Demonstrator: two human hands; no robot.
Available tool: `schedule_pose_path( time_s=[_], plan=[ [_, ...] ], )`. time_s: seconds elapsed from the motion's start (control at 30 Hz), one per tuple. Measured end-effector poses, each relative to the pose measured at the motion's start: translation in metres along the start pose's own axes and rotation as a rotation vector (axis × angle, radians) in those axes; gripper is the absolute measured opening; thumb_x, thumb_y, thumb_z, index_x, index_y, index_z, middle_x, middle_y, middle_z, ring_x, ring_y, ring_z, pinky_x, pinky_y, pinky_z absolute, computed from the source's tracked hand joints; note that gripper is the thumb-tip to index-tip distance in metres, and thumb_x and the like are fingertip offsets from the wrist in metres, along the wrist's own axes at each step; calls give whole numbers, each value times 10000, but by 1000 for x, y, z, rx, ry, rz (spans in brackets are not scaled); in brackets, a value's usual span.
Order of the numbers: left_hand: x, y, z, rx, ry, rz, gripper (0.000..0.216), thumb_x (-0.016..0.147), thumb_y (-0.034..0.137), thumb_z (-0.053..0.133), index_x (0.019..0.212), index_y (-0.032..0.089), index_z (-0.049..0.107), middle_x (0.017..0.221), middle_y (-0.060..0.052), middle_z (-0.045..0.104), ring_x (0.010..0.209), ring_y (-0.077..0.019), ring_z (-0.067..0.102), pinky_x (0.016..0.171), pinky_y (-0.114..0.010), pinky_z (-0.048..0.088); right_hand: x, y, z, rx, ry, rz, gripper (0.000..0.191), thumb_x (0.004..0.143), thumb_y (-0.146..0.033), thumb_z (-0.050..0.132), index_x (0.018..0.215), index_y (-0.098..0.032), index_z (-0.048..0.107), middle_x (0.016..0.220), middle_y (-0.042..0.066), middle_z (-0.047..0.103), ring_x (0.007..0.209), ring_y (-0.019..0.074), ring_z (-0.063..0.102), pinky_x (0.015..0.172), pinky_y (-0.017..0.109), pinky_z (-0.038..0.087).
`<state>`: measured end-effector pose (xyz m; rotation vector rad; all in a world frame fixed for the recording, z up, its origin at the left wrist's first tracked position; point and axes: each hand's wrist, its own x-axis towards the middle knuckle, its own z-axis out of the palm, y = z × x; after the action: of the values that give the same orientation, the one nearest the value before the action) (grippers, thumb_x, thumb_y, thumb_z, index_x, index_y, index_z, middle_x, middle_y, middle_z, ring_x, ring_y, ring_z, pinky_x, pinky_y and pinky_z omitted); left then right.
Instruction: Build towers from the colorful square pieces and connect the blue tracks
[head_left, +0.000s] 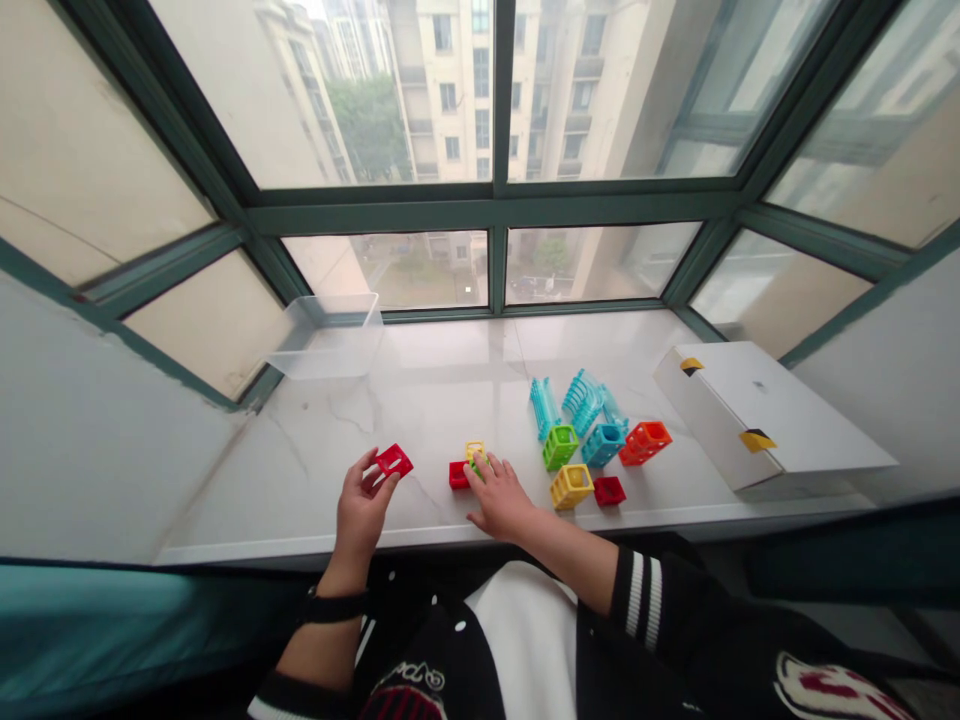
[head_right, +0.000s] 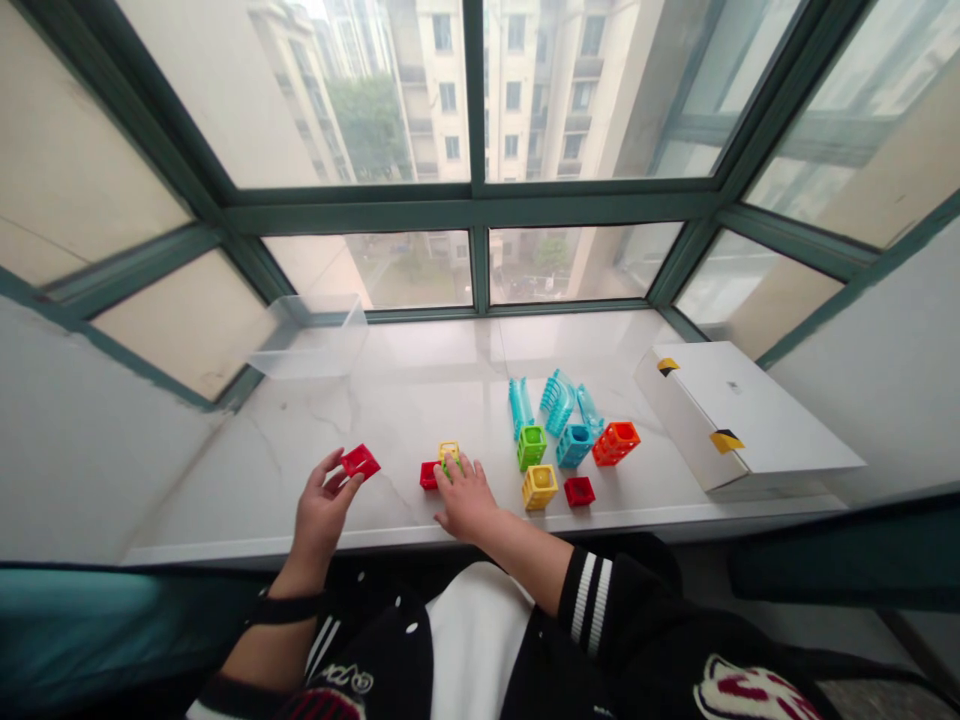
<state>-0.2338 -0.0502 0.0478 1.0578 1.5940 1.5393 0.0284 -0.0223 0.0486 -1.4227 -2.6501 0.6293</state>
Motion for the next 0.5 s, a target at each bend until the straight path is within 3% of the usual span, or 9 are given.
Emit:
schedule_pose_path(
  time_s=[0.07,0.2,0.37,0.5],
  plan=[
    [-6,11,11,-52,-67,-9,779,810,477,873,1470,216,552,1235,-120,743,1157,-301,750,1078,-578,590,-1,-4,-9,116,131,-48,893,900,-375,783,1655,-170,353,1736,236,292,1621,427,238,1291,652,262],
    [-18,32,34,-107,-198,20,739,854,476,842,1477,219,540,1241,-121,755,1192,-314,743,1084,-564,589,-2,-13,-33,405,396,-165,816,954,-323,717,1664,-242,324,1608,178,502,1516,334,451,1263,570,395],
    [-31,58,56,-204,-310,83,655,876,443,832,1438,267,545,1287,-102,734,1192,-312,744,1023,-513,628,-7,-20,-58,593,514,-234,820,912,-275,765,1628,-295,367,1510,132,597,1402,298,572,1207,531,473],
    [-37,72,71,-192,-363,176,568,870,425,842,1364,270,608,1352,-119,693,1259,-319,696,1063,-514,600,-17,-20,-75,642,611,-296,716,901,-255,779,1550,-299,480,1434,111,651,1321,289,632,1151,497,520]
  ],
)
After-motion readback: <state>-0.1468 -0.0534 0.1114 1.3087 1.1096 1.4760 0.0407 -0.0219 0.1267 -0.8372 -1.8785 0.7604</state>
